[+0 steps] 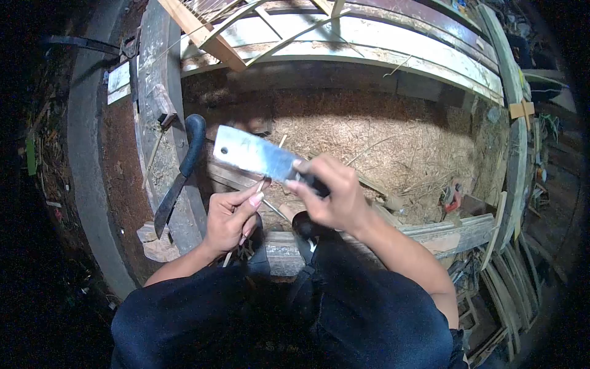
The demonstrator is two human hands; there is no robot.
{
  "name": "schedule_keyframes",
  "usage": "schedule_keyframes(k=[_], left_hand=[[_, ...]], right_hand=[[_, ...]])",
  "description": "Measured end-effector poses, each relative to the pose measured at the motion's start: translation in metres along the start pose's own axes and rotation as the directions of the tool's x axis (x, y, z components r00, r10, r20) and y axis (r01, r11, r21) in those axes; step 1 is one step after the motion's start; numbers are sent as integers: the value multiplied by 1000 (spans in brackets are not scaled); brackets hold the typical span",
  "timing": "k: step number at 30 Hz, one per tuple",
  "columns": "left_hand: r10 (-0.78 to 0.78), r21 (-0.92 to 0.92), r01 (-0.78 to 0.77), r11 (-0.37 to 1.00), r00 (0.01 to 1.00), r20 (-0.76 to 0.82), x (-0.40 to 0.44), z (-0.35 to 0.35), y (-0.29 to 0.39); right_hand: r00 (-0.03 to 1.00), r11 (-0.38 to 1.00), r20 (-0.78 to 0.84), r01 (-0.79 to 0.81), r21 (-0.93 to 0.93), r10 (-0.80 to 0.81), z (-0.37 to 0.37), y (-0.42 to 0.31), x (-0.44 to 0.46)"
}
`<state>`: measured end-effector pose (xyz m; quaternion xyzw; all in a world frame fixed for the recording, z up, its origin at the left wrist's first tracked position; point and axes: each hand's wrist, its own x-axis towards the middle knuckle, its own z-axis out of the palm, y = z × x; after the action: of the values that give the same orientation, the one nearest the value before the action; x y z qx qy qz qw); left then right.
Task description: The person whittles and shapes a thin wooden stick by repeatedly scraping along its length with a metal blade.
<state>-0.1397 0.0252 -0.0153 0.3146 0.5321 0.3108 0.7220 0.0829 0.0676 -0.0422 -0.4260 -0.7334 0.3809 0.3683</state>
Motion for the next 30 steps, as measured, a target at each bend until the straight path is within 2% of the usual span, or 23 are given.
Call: schedule_keyframes(k=[1, 3, 5, 6, 7, 8, 9, 11, 12, 13, 15, 16, 17, 19, 20, 21, 23, 24, 25, 27, 28, 29, 30], left_hand=[[-23, -28, 23, 999, 1000, -15, 2, 1, 2], [10, -7, -10, 1000, 999, -32, 0, 1, -6], [46, -132, -55, 990, 996, -72, -3, 2, -13], [46, -40, -47, 998, 999, -8, 1, 0, -4], [-9, -59, 6, 998, 999, -44, 2, 0, -1], [-6, -73, 2, 997, 999, -53, 3, 0, -1], [-3, -88, -3, 996, 998, -62, 4, 1, -3], [52, -168, -60, 984, 997, -55, 1, 3, -13], [-22, -80, 19, 997, 999, -33, -3, -1, -10], [-26, -76, 24, 997, 999, -29, -3, -1, -7], [-32, -41, 32, 999, 999, -3, 1, 0, 2], [-3, -37, 3, 999, 1000, -1, 2, 1, 1], [0, -37, 0, 999, 1000, -3, 2, 1, -3], [71, -136, -72, 988, 997, -15, -2, 3, -7], [66, -63, -66, 996, 998, 8, -2, 3, -3], [68, -63, -67, 996, 998, 10, -1, 3, -1], [22, -22, -22, 1000, 999, 23, -2, 1, 1], [38, -64, -36, 997, 999, 39, -2, 1, -1], [39, -62, -36, 997, 999, 37, -3, 0, -4], [8, -82, -11, 997, 1000, -29, -7, 1, -8], [0, -108, -3, 994, 1000, -25, -7, 3, -4], [-50, 12, 50, 999, 998, 45, -3, -1, 4], [-41, 15, 40, 999, 997, 62, -4, 0, 8]], right_hand=[[998, 999, -42, -42, -15, 42, 1, 2, 1], [997, 997, 39, 68, 22, -68, 5, -8, -1], [994, 999, 97, 40, 31, -43, 4, -13, -4], [998, 999, 52, 28, 29, -30, 3, -5, -2], [1000, 999, 9, 18, 29, -19, 3, 1, 2], [997, 997, -22, -69, -17, 69, -1, -2, 3], [998, 998, -19, -67, -18, 66, 1, -4, 2], [997, 999, 71, 40, 20, -41, 5, -9, -4], [993, 1000, 121, 15, -26, -12, 0, -19, -4], [993, 1000, 116, 10, -26, -7, -3, -14, -2], [992, 989, -11, -123, -87, 123, -8, 6, 2], [997, 998, -72, -42, -48, 38, -2, 8, 2], [997, 998, -70, -38, -48, 34, -2, 3, 0], [994, 999, 109, -8, -40, 12, -5, -20, -2], [997, 1000, 71, -6, -15, 7, -3, -17, -3], [999, 996, 31, 13, -85, -11, -7, -5, 2], [989, 991, -115, -101, -86, 91, -9, 8, 7], [993, 987, -54, -115, -109, 109, -14, 1, 6], [1000, 998, -18, 2, -67, -3, -11, -5, 5], [993, 999, 120, 18, -44, -12, -7, -26, -2], [994, 1000, 105, -17, -27, 20, -6, -24, -2], [999, 999, 44, -7, -40, 9, -6, -10, 2], [997, 997, -25, -68, -40, 67, -6, -3, 3]])
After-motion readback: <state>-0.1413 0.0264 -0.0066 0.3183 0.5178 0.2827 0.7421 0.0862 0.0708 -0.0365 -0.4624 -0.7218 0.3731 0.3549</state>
